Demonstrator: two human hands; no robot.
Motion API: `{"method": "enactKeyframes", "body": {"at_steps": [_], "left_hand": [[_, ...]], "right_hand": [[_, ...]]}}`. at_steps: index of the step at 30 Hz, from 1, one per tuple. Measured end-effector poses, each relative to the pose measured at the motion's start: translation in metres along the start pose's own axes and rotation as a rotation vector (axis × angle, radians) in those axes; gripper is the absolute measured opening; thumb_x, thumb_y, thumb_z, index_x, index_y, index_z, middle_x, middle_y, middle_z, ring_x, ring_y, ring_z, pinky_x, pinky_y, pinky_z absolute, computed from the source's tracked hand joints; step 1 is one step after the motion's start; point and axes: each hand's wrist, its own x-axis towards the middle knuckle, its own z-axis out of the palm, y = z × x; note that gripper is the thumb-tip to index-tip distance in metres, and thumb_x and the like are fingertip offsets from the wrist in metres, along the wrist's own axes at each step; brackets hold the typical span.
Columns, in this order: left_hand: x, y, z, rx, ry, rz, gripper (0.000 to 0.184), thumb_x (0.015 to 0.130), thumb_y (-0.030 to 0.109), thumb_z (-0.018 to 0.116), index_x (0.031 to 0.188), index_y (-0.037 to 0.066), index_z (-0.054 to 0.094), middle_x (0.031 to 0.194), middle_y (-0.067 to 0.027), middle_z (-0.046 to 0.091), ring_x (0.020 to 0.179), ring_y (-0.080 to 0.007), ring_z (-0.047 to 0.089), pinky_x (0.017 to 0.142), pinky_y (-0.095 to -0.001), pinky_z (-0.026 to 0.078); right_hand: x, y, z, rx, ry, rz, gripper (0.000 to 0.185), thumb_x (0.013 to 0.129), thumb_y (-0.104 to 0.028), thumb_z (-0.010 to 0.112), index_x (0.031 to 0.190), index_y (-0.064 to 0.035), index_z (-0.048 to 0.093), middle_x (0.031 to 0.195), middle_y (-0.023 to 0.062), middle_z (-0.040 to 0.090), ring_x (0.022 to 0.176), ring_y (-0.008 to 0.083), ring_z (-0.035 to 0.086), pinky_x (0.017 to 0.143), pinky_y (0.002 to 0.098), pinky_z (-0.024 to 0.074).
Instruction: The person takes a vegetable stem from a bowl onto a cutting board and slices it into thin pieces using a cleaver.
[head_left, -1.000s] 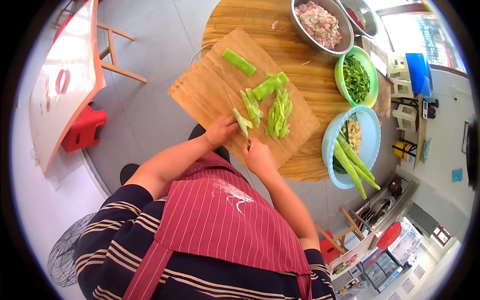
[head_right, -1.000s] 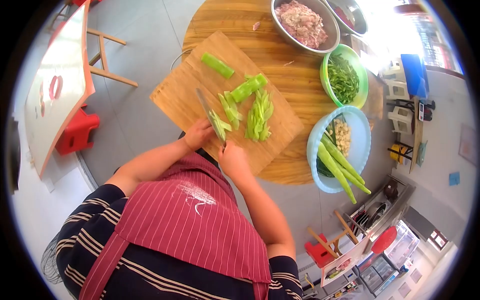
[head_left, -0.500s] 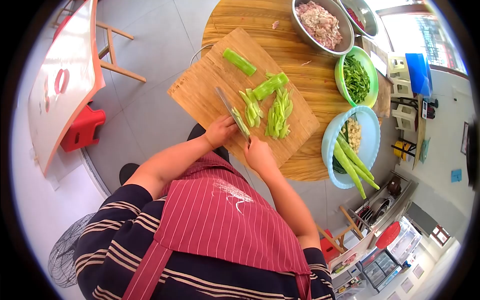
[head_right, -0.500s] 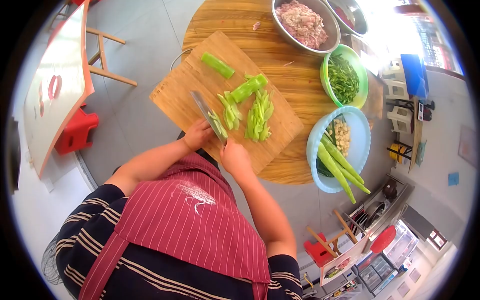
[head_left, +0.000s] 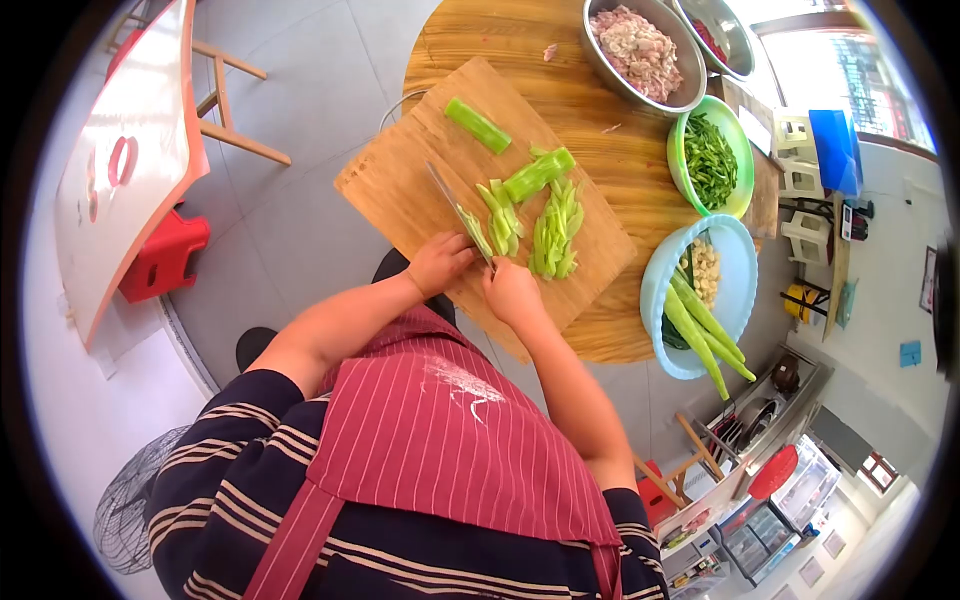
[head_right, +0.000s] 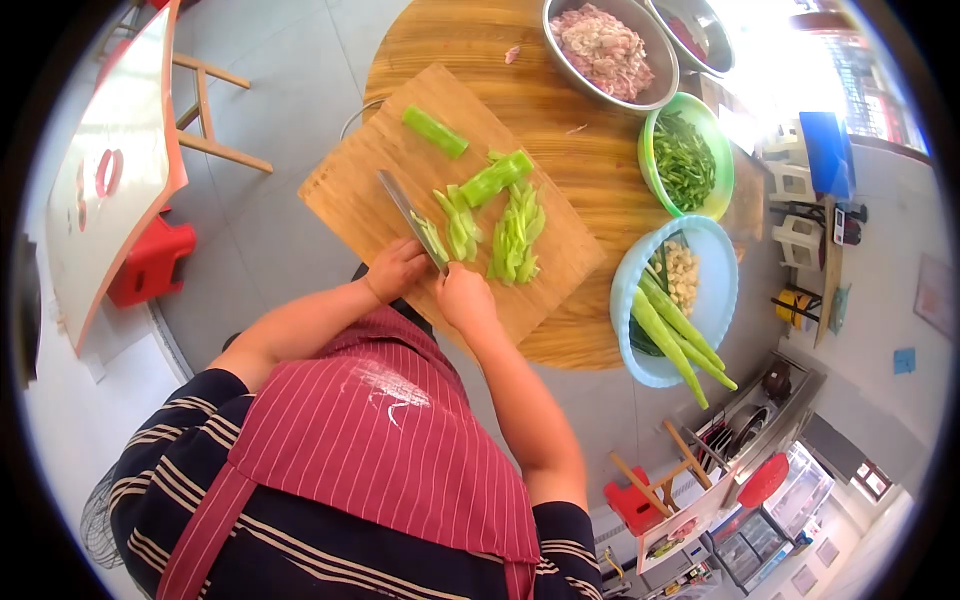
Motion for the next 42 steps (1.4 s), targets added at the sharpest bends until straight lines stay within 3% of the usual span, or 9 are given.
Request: {"method": "enactKeyframes", "body": {"at_steps": [7, 9, 12, 18, 21, 25, 30, 33, 42], "left_hand": [[-0.004, -0.004, 0.005, -0.016, 0.030, 0.007, 0.025, 0.072, 0.010, 0.056, 0.096, 0.006, 0.060, 0.096, -0.0098, 0.056, 0.087, -0.0277, 0.055, 0.075, -0.0366, 0.045], [-0.001, -0.004, 0.008, 0.069, 0.151, 0.078, 0.024, 0.071, 0.010, 0.056, 0.095, 0.006, 0.059, 0.093, -0.0097, 0.055, 0.084, -0.0271, 0.055, 0.073, -0.0358, 0.045], [-0.001, -0.002, 0.001, 0.012, 0.009, 0.018, 0.025, 0.071, 0.010, 0.056, 0.096, 0.006, 0.059, 0.095, -0.0099, 0.055, 0.086, -0.0276, 0.055, 0.073, -0.0352, 0.046], [-0.005, -0.002, 0.002, 0.015, -0.034, -0.022, 0.024, 0.072, 0.009, 0.054, 0.095, 0.005, 0.059, 0.099, -0.0096, 0.055, 0.088, -0.0277, 0.055, 0.075, -0.0358, 0.045], [-0.002, -0.004, 0.006, 0.047, 0.092, 0.047, 0.024, 0.072, 0.010, 0.054, 0.095, 0.006, 0.059, 0.097, -0.0094, 0.055, 0.086, -0.0271, 0.055, 0.074, -0.0355, 0.045], [0.002, -0.003, 0.002, 0.065, 0.080, 0.047, 0.024, 0.072, 0.010, 0.054, 0.096, 0.006, 0.058, 0.097, -0.0101, 0.054, 0.086, -0.0275, 0.054, 0.074, -0.0359, 0.045], [-0.004, -0.003, 0.003, -0.011, -0.012, -0.008, 0.024, 0.072, 0.009, 0.054, 0.095, 0.006, 0.058, 0.096, -0.0094, 0.054, 0.087, -0.0270, 0.054, 0.074, -0.0355, 0.045], [-0.002, -0.002, 0.005, 0.049, 0.078, 0.026, 0.022, 0.072, 0.009, 0.054, 0.093, 0.006, 0.058, 0.094, -0.0086, 0.054, 0.085, -0.0263, 0.054, 0.073, -0.0350, 0.045], [-0.002, -0.005, 0.002, 0.047, 0.030, 0.068, 0.020, 0.071, 0.012, 0.054, 0.090, 0.006, 0.057, 0.095, -0.0099, 0.055, 0.087, -0.0271, 0.054, 0.074, -0.0361, 0.045]], "right_hand": [[-0.017, -0.004, -0.015, -0.027, -0.064, 0.036, 0.028, 0.084, -0.024, 0.052, 0.092, 0.0019, 0.060, 0.075, 0.0253, 0.061, 0.074, 0.0408, 0.060, 0.069, 0.0466, 0.0485], [-0.026, -0.006, -0.010, -0.051, -0.068, 0.055, 0.028, 0.084, -0.023, 0.052, 0.092, 0.0022, 0.060, 0.075, 0.0255, 0.061, 0.073, 0.0409, 0.060, 0.069, 0.0468, 0.0484], [-0.005, 0.000, 0.000, 0.032, 0.025, -0.008, 0.028, 0.084, -0.023, 0.052, 0.092, 0.0017, 0.060, 0.076, 0.0251, 0.062, 0.074, 0.0418, 0.060, 0.069, 0.0472, 0.0483], [-0.009, -0.001, -0.014, 0.059, 0.002, 0.036, 0.027, 0.083, -0.022, 0.052, 0.089, 0.0031, 0.060, 0.075, 0.0263, 0.061, 0.073, 0.0427, 0.060, 0.067, 0.0465, 0.0486], [-0.029, -0.004, -0.011, 0.005, -0.058, 0.024, 0.027, 0.083, -0.022, 0.053, 0.087, 0.0041, 0.059, 0.074, 0.0269, 0.060, 0.073, 0.0427, 0.059, 0.067, 0.0468, 0.0485], [0.001, 0.002, 0.008, 0.011, 0.034, 0.015, 0.027, 0.083, -0.022, 0.053, 0.086, 0.0039, 0.059, 0.075, 0.0265, 0.061, 0.074, 0.0428, 0.059, 0.068, 0.0472, 0.0481], [-0.002, -0.001, -0.007, 0.097, -0.006, 0.035, 0.026, 0.082, -0.022, 0.054, 0.087, 0.0034, 0.060, 0.076, 0.0260, 0.061, 0.074, 0.0423, 0.059, 0.068, 0.0473, 0.0478], [-0.024, -0.002, -0.005, 0.018, -0.039, 0.009, 0.026, 0.082, -0.022, 0.052, 0.083, 0.0026, 0.060, 0.074, 0.0256, 0.061, 0.073, 0.0422, 0.060, 0.068, 0.0476, 0.0488], [0.000, 0.003, -0.004, 0.126, 0.031, 0.000, 0.027, 0.083, -0.022, 0.052, 0.087, 0.0033, 0.060, 0.072, 0.0254, 0.061, 0.073, 0.0412, 0.060, 0.068, 0.0467, 0.0474]]}}
